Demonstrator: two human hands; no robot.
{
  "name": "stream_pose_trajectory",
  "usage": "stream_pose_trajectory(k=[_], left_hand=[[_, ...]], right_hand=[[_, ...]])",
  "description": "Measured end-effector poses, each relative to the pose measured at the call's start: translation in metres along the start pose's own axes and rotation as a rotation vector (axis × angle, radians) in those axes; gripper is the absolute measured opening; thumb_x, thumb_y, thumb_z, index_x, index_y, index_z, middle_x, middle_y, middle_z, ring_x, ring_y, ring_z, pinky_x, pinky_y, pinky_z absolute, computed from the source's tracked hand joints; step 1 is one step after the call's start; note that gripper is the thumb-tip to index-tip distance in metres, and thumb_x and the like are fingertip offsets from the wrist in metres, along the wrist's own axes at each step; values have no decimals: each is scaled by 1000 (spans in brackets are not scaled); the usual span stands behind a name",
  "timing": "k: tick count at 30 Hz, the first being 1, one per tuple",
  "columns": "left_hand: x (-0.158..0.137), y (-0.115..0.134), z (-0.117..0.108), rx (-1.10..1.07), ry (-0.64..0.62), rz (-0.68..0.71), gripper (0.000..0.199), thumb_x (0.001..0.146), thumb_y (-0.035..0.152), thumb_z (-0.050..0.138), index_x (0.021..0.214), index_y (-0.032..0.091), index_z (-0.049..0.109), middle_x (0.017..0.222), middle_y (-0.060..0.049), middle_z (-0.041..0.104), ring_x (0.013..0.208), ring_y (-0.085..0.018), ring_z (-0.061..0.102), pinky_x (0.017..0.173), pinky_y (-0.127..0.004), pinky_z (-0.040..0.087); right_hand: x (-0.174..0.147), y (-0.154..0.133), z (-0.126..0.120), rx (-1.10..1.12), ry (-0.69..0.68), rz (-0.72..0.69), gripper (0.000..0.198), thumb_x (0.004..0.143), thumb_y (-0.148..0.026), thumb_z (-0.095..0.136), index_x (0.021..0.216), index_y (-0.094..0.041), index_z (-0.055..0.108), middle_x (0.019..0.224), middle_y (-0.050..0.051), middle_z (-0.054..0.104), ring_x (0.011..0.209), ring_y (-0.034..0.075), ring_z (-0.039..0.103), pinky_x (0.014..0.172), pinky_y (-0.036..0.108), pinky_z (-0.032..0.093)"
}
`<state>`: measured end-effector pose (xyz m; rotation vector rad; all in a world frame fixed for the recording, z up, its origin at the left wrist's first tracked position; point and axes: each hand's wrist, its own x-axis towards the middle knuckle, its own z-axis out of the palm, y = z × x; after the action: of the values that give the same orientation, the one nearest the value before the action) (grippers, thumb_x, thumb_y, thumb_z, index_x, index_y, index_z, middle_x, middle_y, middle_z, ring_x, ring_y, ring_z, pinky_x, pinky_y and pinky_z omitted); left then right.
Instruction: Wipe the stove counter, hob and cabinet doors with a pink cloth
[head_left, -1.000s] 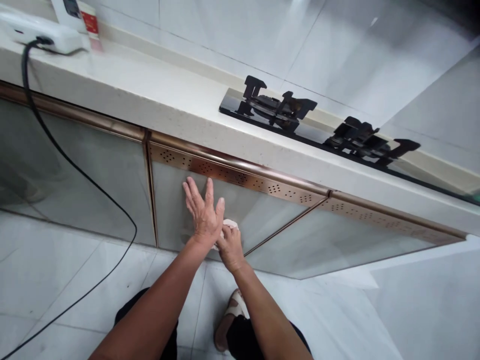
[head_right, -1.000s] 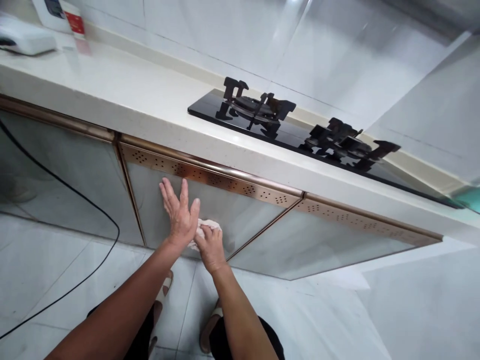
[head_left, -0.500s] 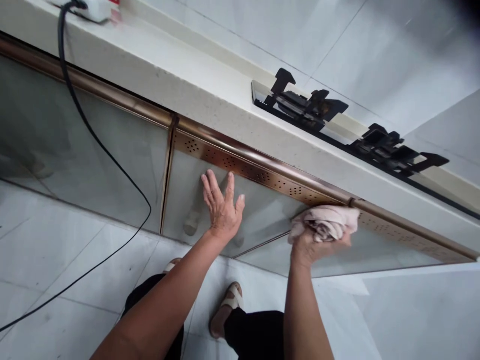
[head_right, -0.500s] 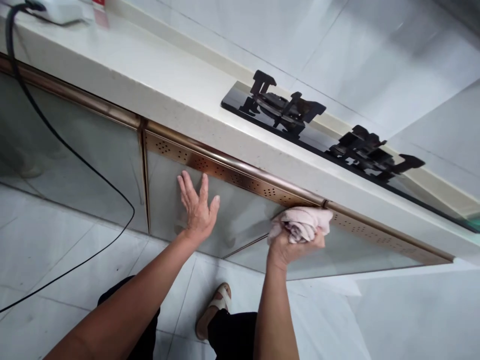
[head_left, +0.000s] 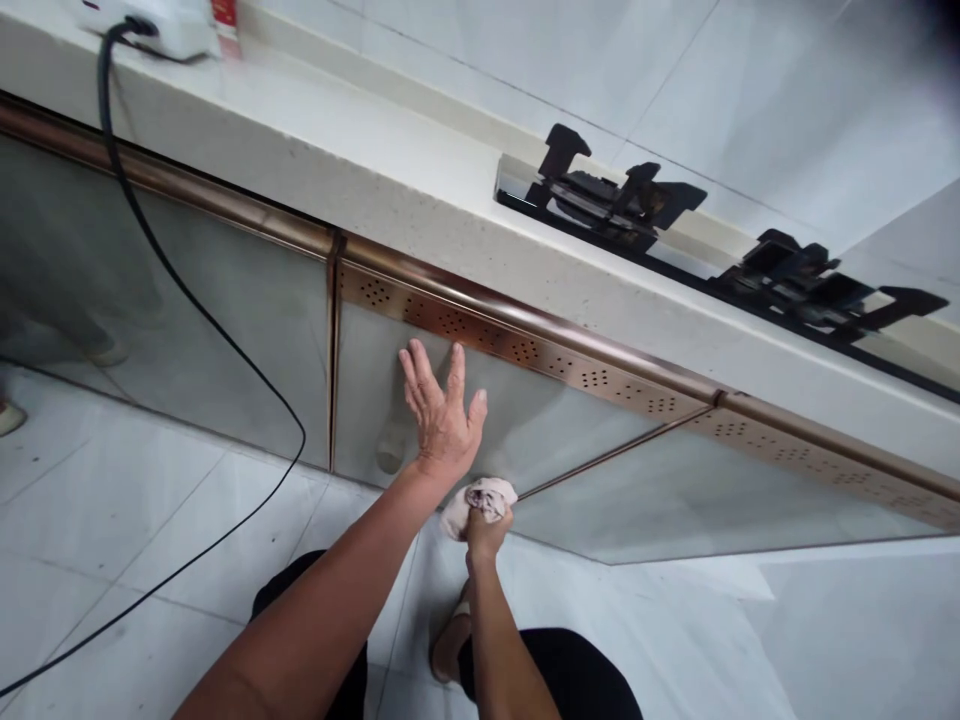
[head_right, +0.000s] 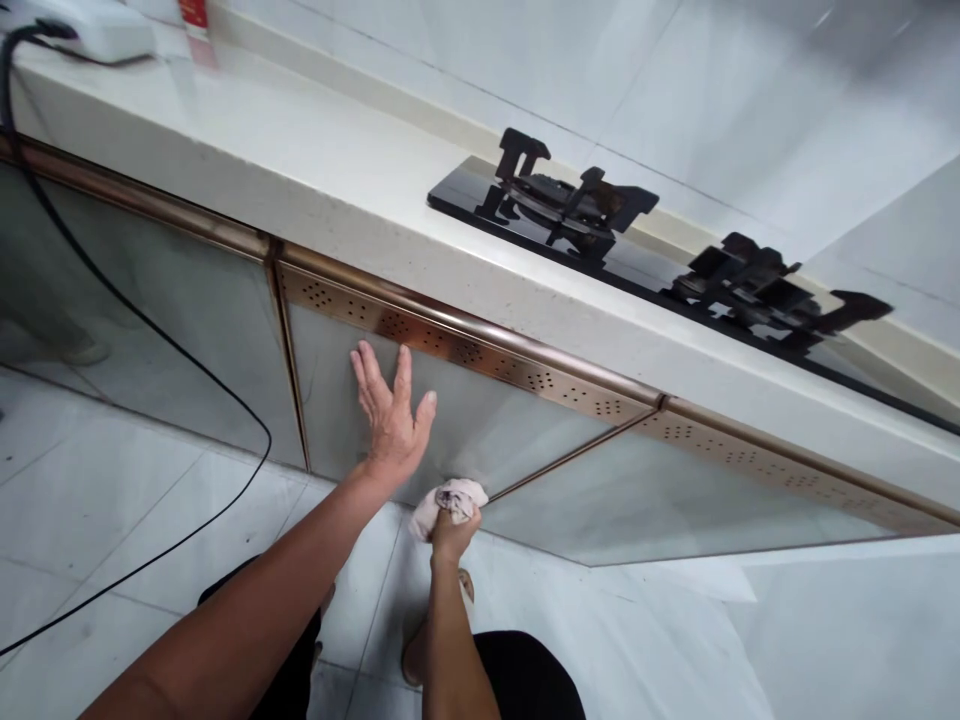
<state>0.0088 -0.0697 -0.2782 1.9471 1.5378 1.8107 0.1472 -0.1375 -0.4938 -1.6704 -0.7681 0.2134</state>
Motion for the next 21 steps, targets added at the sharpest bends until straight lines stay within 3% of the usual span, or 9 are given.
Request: stream_pose_trajectory(k=[3,8,10,14,17,21], left_hand=[[-1,1,2,3,1,-2,77,100,31,55,168,30,19,175,-9,-18,160,-45,-7,121,-72,22],[-3,6,3,-24,46,-9,67,103,35,48,165,25,27,175,-13,-11,160,-43,-5,122,-69,22],[-2,7,0,-61,75,-20,59,104,37,46,161,25,36,175,-14,-1,161,-40,1,124,-65,21],[4,8,-7,-160,169,-89,47,106,41,41,146,21,55,165,-17,26,157,-35,18,125,-58,24],[10,9,-12,-233,239,-174,47,107,44,39,140,17,57,154,-20,40,151,-32,31,123,-54,29],[19,12,-18,-318,287,-254,50,108,45,35,144,16,54,149,-20,46,144,-27,41,121,-49,33]], right_hand=[[3,-11,-3,70,81,94,43,68,-53,61,95,-21,52,79,2,60,70,19,61,56,31,54],[36,-79,-32,170,252,47,55,77,-49,63,122,-22,44,113,8,64,97,21,68,76,34,61],[58,-122,-51,203,348,-90,63,76,-44,70,128,-23,41,124,10,61,108,22,66,89,38,61],[95,-199,-72,114,487,-486,66,74,-35,75,130,-22,42,128,10,59,117,25,62,108,45,53],[98,-225,-58,-34,454,-674,63,80,-30,69,136,-20,43,131,14,56,124,30,58,112,54,46],[72,-239,-15,-268,448,-916,50,84,-29,66,132,-19,54,133,22,50,133,42,47,107,68,40]])
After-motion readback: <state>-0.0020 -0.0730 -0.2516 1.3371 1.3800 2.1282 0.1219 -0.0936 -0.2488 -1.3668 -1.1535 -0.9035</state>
